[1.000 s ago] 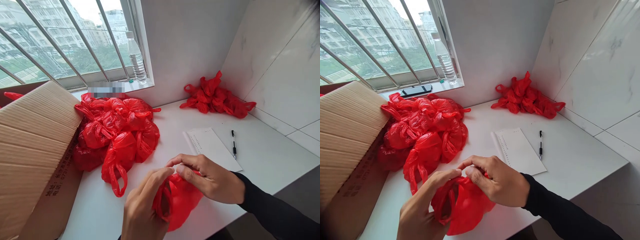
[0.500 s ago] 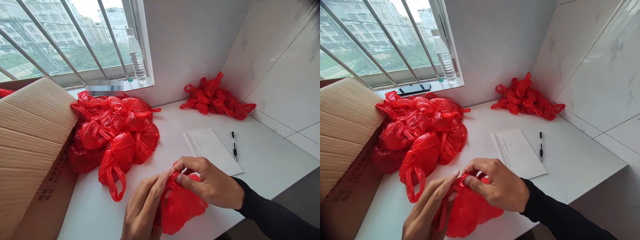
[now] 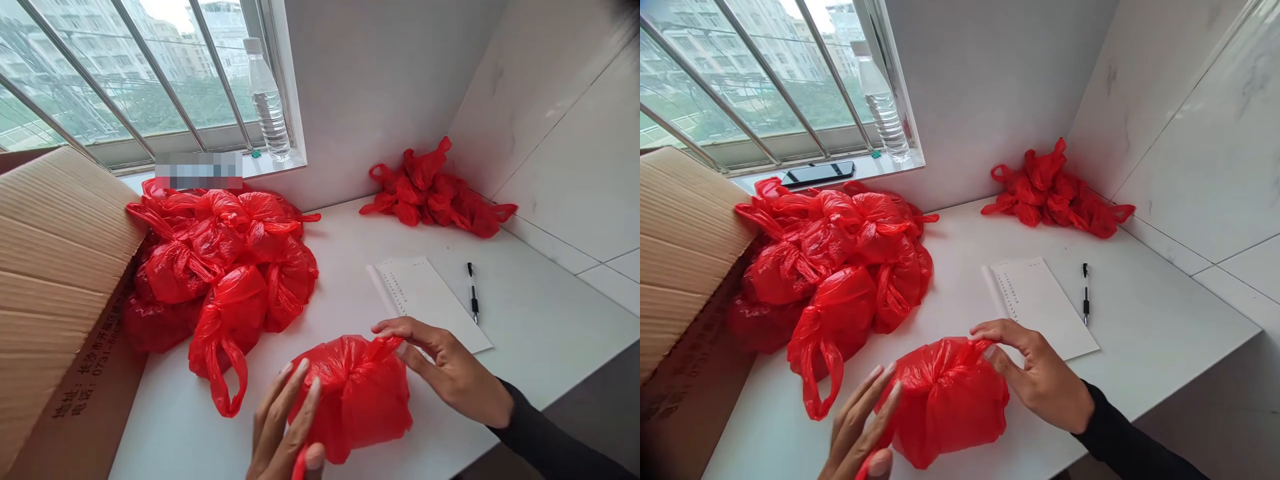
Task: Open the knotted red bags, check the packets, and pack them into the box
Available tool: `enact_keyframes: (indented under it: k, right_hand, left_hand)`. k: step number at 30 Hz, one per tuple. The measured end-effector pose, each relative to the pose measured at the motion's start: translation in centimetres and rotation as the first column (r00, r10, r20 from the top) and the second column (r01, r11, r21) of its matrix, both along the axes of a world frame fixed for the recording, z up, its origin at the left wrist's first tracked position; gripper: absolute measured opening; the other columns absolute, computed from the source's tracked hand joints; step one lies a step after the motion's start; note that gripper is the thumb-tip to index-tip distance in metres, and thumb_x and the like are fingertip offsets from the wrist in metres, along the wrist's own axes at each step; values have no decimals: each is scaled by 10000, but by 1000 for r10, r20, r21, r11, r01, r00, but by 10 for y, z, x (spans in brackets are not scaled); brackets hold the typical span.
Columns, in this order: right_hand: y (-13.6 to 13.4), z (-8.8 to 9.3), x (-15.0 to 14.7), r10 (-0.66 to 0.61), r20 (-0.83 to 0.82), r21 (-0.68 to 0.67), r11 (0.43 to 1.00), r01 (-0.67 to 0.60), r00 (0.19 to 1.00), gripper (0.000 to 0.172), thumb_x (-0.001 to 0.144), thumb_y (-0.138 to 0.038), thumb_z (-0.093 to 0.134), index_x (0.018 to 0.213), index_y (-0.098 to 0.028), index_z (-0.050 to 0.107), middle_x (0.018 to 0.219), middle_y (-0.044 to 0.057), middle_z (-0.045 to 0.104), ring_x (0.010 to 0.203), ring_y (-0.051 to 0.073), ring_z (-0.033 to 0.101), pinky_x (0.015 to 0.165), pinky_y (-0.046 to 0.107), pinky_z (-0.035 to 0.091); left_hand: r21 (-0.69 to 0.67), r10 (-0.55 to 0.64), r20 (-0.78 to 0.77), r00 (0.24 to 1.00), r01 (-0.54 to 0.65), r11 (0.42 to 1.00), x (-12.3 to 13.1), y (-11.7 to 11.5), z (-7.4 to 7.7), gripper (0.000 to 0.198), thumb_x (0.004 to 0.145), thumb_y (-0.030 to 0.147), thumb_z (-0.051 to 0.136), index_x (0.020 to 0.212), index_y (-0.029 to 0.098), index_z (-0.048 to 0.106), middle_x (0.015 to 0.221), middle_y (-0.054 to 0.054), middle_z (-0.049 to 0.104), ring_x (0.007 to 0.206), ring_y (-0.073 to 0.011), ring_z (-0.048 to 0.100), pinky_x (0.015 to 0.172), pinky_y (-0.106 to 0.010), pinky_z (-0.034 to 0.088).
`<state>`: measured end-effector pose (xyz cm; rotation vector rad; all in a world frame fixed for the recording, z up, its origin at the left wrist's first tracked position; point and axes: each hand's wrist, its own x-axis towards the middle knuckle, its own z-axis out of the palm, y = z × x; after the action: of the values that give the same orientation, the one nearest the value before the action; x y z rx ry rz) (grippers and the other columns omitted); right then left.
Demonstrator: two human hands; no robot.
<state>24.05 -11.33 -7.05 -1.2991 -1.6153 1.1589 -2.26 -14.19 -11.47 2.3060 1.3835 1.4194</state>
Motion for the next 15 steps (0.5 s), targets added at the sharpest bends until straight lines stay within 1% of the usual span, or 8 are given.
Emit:
enact_keyframes:
  k: [2, 4, 6, 8, 10, 13, 15]
  right_hand:
    - [-2, -7, -17, -12, -1, 86, 996, 12, 1000, 229, 1019, -390, 530, 1147, -280, 685, 1360, 62, 637, 1290, 217, 590, 1120, 410, 461]
    - [-5, -18, -33, -21, 39, 176, 984, 13, 999, 199, 1016, -351, 526, 1144, -271, 656, 1412, 69, 602, 1343, 222, 547, 1133, 419, 459]
    - [-9, -32, -47, -33, 116, 263, 965, 1, 993, 215, 1013, -309, 515, 1197, -255, 614, 1455, 79, 573, 1398, 227, 493, 1147, 421, 459]
    - [-12, -48, -55, -60, 218, 334, 943, -16, 974, 299, 1013, -269, 502, 1304, -244, 568, 1504, 83, 538, 1446, 234, 441, 1174, 438, 437]
    - [-15, -61, -59, -105, 308, 391, 920, -26, 946, 418, 1008, -242, 499, 1426, -245, 503, 1540, 79, 509, 1462, 248, 425, 1173, 456, 441]
    - [-15, -75, -61, -156, 394, 462, 886, -48, 906, 566, 991, -208, 503, 1544, -255, 394, 1555, 63, 497, 1454, 261, 438, 1155, 472, 464]
    - [-13, -79, -61, -170, 428, 474, 879, -60, 888, 610, 985, -191, 496, 1575, -255, 353, 1561, 54, 490, 1454, 262, 438, 1164, 485, 453]
  left_hand:
    - [-2, -55, -59, 997, 55, 999, 15, 7, -5, 488, 1031, 397, 443, 1499, 268, 497, 1466, -108, 587, 1415, -318, 476, 1122, -475, 437]
    - [-28, -76, -136, 988, 73, 997, 25, 13, -16, 518, 1034, 314, 452, 1547, 253, 418, 1483, -101, 576, 1463, -291, 423, 1174, -453, 386]
    - [-62, -83, -217, 973, 71, 996, 28, 16, -29, 536, 1040, 202, 403, 1573, 244, 363, 1510, -85, 555, 1485, -255, 394, 1217, -441, 329]
    - [-86, -81, -290, 953, 59, 995, 25, 17, -42, 552, 1044, 161, 352, 1591, 223, 319, 1539, -85, 523, 1495, -240, 379, 1244, -452, 279]
    - [-65, -74, -355, 932, 55, 996, 21, 19, -51, 564, 1040, 168, 366, 1599, 196, 294, 1544, -92, 517, 1505, -237, 360, 1261, -453, 239]
    - [1, -68, -439, 896, 77, 997, 19, 22, -58, 626, 996, 136, 463, 1598, 161, 295, 1516, -101, 549, 1519, -225, 330, 1281, -420, 180]
    - [15, -39, -439, 897, 50, 999, 22, 24, -60, 641, 976, 117, 474, 1594, 149, 305, 1505, -113, 559, 1510, -229, 349, 1277, -418, 185]
